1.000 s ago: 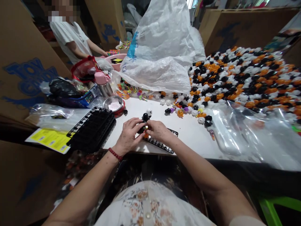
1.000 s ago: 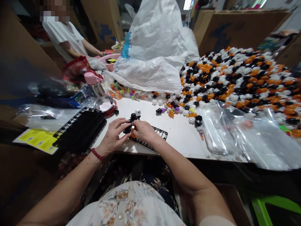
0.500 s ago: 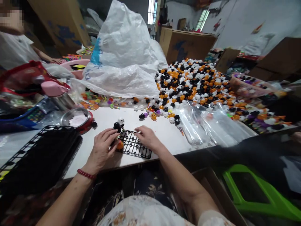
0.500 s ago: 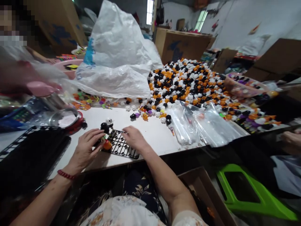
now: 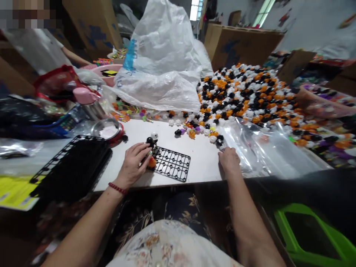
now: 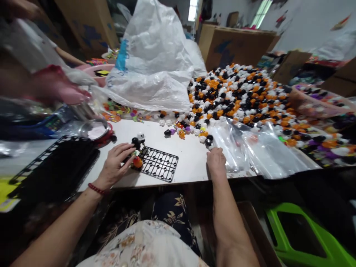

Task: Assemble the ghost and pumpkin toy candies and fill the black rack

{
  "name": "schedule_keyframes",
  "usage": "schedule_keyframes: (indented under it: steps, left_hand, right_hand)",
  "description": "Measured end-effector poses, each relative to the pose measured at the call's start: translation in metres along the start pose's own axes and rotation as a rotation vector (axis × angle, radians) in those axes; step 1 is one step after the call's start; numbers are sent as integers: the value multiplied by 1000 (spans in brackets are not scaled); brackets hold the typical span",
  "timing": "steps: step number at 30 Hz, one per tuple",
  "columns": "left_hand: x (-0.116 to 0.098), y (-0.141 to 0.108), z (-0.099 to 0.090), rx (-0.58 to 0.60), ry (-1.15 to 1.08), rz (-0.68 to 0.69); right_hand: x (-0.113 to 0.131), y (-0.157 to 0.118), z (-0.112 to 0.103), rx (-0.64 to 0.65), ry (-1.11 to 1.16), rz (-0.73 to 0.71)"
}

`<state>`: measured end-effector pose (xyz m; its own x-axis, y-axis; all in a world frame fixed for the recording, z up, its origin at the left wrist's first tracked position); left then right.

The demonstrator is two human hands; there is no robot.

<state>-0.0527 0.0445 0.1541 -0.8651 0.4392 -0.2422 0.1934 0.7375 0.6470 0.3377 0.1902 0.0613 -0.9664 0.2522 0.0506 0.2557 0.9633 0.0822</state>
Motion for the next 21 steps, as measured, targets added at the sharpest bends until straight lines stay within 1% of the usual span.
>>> schedule_keyframes:
  steps: [3,6,8,9,10,12,14,15,16,17,18,19,21]
  left_hand:
    - [0,1,1,14,-13,-19]
    - [1,2,2,28,-26,-33]
    - [2,2,3,26,-30,-33]
    - [2,2,3,24,-32,-30]
    - [2,2,4,24,-35,-27]
    - [3,3,5,21,-43,-22]
    - [3,4,6,27,-56,-24]
    - [3,4,7,32,-63,-29]
    - [3,5,8,38,-72,-35]
    - [3,6,9,42,-80,-42]
    - [3,6,9,43,-89,-49]
    - [3,6,8,38,-101,-59]
    - [5,4,4,7,-138,-92]
  right_hand:
    - [-6,2,5,22,52,33]
    - [-10,2,6,42,117,31]
    - [-4,-5,6,61,211,15]
    - [4,-11,5,79,295,0]
    - [17,-20,7,115,414,-24]
    - [54,-46,15,247,742,-81]
    - [106,-82,26,464,1101,-147]
    - [132,-102,31,571,1223,-181]
    - [158,-122,34,663,1296,-228]
    - [181,-139,36,722,1327,-283]
    - [201,-153,36,742,1328,-341]
    - [216,-163,35,734,1307,-397]
    - [234,-172,32,654,1236,-480]
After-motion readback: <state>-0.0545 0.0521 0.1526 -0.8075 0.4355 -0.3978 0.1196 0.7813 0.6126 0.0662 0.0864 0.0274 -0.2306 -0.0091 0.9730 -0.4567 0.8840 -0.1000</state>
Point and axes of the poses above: each hand's wrist, its own y-axis towards the middle knuckle, its own z-axis out of the palm, x = y × z, the point moved 10 cm from there along y, towards the middle knuckle, and after that the axes turned 4 degrees about z, right-handed, at the moved point
